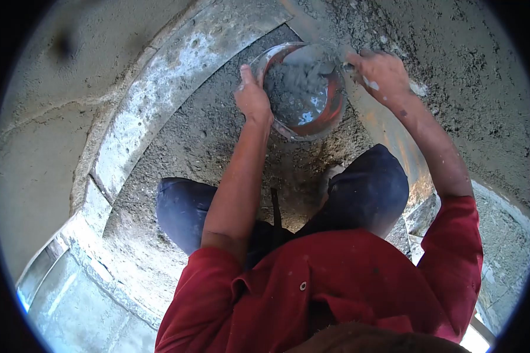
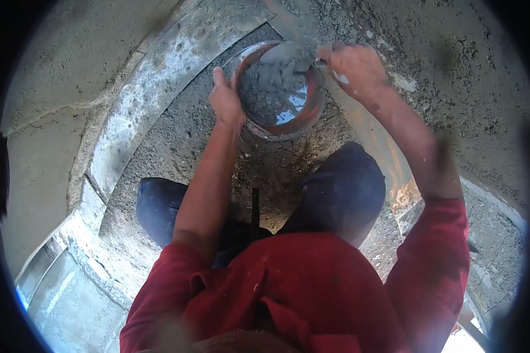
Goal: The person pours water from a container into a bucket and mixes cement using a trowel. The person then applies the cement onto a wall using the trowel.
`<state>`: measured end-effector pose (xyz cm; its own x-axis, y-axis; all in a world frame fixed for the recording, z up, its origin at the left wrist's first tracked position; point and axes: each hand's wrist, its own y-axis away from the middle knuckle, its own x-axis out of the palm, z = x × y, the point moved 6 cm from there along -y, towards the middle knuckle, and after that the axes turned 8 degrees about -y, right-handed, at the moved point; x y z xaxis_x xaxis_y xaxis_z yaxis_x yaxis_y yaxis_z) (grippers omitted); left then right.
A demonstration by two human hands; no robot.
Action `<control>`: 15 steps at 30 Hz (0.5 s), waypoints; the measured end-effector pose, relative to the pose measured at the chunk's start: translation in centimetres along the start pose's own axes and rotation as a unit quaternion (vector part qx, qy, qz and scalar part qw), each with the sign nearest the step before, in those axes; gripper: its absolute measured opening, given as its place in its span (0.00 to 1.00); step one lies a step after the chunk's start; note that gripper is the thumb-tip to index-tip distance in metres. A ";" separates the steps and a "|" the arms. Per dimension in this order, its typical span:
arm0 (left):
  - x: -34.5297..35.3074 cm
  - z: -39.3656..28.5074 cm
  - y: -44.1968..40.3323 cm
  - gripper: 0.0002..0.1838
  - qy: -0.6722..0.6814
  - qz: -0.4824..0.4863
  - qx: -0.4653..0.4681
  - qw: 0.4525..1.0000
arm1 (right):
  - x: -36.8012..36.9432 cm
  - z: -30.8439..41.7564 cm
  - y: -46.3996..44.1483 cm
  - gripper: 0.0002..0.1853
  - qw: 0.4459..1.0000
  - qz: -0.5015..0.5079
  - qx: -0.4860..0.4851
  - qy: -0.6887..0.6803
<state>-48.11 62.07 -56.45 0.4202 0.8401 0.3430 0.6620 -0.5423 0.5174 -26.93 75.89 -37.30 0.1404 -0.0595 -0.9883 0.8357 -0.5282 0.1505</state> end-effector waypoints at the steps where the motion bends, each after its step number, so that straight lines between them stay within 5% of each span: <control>1: 0.4 -1.3 1.5 0.37 -0.045 -0.017 0.019 0.999 | 0.3 -0.1 -1.1 0.17 0.999 0.009 -0.005 0.037; 5: 1.4 -2.0 3.4 0.38 -0.163 -0.042 0.042 0.985 | 2.4 5.0 -5.9 0.14 0.982 0.153 -0.077 0.084; 11: 0.8 -2.4 3.7 0.39 -0.027 -0.060 0.018 0.998 | 0.4 7.9 -1.0 0.14 0.977 0.111 -0.177 0.032; 15: 0.0 -1.1 2.5 0.40 -0.020 -0.044 0.027 0.998 | -0.5 3.0 0.4 0.15 0.995 0.098 0.009 0.000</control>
<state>-47.17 60.76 -54.27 0.3819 0.8852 0.2657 0.7294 -0.4652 0.5016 -28.19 73.19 -36.86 0.2997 -0.1619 -0.9402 0.7825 -0.5220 0.3394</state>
